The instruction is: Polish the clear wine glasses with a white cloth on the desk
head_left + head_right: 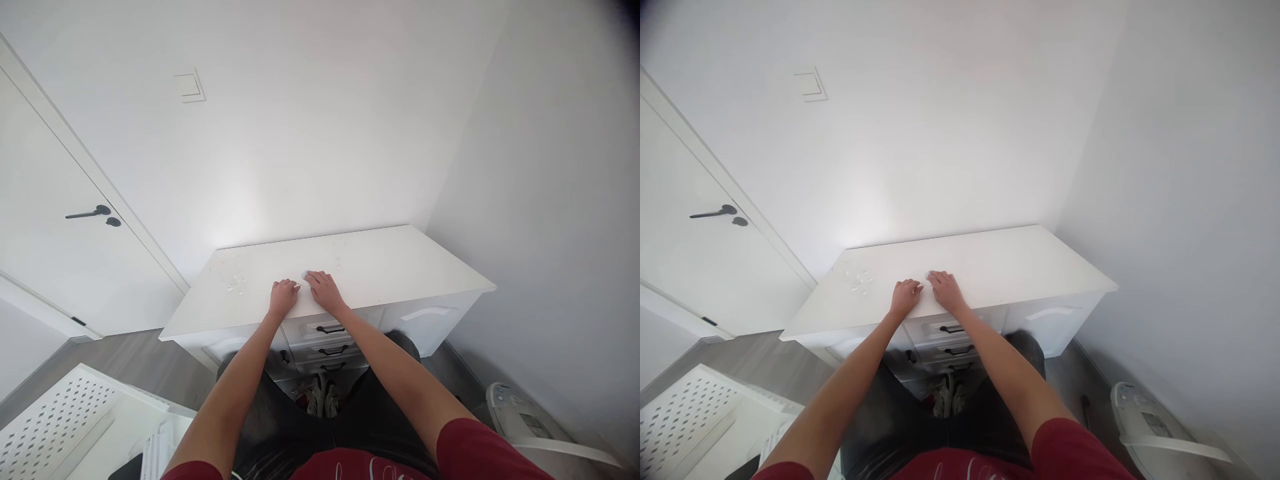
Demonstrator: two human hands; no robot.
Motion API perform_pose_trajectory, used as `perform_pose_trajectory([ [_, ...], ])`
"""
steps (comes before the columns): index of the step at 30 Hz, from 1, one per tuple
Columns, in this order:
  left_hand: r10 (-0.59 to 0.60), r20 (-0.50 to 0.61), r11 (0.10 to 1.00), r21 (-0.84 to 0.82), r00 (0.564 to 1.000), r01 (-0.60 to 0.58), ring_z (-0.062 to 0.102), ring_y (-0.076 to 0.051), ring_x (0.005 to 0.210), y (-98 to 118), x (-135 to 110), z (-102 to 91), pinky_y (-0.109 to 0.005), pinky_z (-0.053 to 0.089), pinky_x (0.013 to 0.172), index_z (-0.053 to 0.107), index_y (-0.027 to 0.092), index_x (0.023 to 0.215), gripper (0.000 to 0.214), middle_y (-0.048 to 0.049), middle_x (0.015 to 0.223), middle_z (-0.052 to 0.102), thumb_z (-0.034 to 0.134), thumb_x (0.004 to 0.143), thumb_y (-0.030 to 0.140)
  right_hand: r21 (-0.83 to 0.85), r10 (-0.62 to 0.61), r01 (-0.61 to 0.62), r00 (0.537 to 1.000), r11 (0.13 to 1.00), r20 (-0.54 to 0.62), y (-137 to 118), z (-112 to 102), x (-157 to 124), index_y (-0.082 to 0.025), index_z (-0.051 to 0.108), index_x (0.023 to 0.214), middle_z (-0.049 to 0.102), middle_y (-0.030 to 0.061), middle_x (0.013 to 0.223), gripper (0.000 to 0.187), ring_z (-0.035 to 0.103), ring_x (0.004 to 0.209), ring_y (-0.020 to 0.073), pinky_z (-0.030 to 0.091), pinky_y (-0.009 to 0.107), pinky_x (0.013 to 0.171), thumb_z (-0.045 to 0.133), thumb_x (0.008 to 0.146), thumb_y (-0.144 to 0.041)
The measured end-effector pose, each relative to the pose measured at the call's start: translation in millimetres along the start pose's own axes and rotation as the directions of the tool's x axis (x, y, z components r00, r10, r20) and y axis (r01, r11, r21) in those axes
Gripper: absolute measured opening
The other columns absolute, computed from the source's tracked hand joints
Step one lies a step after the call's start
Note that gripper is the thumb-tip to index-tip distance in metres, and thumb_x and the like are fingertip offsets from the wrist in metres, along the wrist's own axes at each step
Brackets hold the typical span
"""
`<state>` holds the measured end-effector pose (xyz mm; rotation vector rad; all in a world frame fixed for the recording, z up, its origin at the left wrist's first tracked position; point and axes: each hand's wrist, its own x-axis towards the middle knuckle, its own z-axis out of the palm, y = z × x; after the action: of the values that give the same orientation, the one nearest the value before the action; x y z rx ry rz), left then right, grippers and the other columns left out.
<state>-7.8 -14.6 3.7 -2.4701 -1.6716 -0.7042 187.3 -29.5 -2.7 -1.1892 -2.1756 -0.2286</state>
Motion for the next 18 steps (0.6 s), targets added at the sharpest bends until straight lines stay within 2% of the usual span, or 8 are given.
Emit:
perform_pose_trajectory([
  [2,-0.017,0.007,0.999,-0.032,1.000,0.017,0.065,-0.021,0.091,0.7,-0.2,-0.2,-0.036,0.038,0.090,0.063,0.022,0.112,0.022,-0.0049,0.088,0.071,0.049,0.096,0.025,-0.011,0.077,-0.078,0.997,0.997,-0.026,1.2,-0.1,-0.1,-0.018,0.058,0.131,0.056,0.0126,0.137,0.043,0.049,0.118,0.0265,0.041,0.040,0.093,0.043,0.091,-0.009],
  [3,-0.024,0.011,0.999,-0.042,1.000,0.024,0.066,-0.021,0.090,1.1,-0.5,-0.3,-0.036,0.038,0.090,0.060,0.022,0.117,0.024,-0.0040,0.086,0.071,0.050,0.096,0.025,-0.012,0.079,-0.079,0.997,0.997,-0.025,1.5,-0.1,-0.2,-0.018,0.058,0.131,0.056,0.0126,0.137,0.043,0.049,0.118,0.0266,0.042,0.039,0.092,0.044,0.091,-0.010],
  [7,-0.022,0.017,0.999,-0.034,1.000,0.022,0.066,-0.022,0.090,1.9,-1.5,-0.4,-0.036,0.038,0.090,0.057,0.023,0.113,0.021,-0.0031,0.084,0.070,0.054,0.093,0.027,0.017,-0.085,0.084,0.996,0.996,0.035,0.3,0.2,0.0,-0.021,0.058,0.132,0.056,0.0102,0.139,0.043,0.049,0.119,0.0252,0.041,0.038,0.093,0.045,0.092,-0.011],
  [9,-0.024,0.019,0.999,-0.032,1.000,0.024,0.066,-0.022,0.090,1.9,-1.3,-0.3,-0.036,0.038,0.089,0.057,0.023,0.109,0.017,-0.0035,0.084,0.070,0.054,0.092,0.025,0.023,-0.112,0.111,0.993,0.994,0.046,0.1,0.4,0.1,-0.022,0.058,0.132,0.055,0.0096,0.139,0.043,0.049,0.120,0.0248,0.041,0.038,0.093,0.044,0.092,-0.011],
  [14,-0.052,0.031,0.998,-0.018,0.998,0.053,0.066,-0.022,0.085,1.7,0.4,-0.6,-0.037,0.038,0.088,0.059,0.021,0.094,0.009,-0.0052,0.082,0.070,0.050,0.094,0.024,-0.023,0.058,-0.058,0.998,0.998,-0.006,1.3,0.6,0.2,-0.018,0.059,0.129,0.057,0.0119,0.138,0.042,0.051,0.117,0.0265,0.042,0.039,0.091,0.044,0.091,-0.008],
  [18,-0.028,0.016,0.998,0.053,0.999,0.027,0.064,-0.023,0.084,1.5,0.4,-0.8,-0.038,0.037,0.086,0.060,0.020,0.082,0.022,-0.0072,0.079,0.069,0.044,0.097,0.025,0.017,-0.126,0.125,0.990,0.992,0.066,-0.4,0.9,0.3,-0.021,0.056,0.134,0.054,0.0092,0.141,0.046,0.049,0.120,0.0242,0.042,0.038,0.094,0.044,0.092,-0.008],
])
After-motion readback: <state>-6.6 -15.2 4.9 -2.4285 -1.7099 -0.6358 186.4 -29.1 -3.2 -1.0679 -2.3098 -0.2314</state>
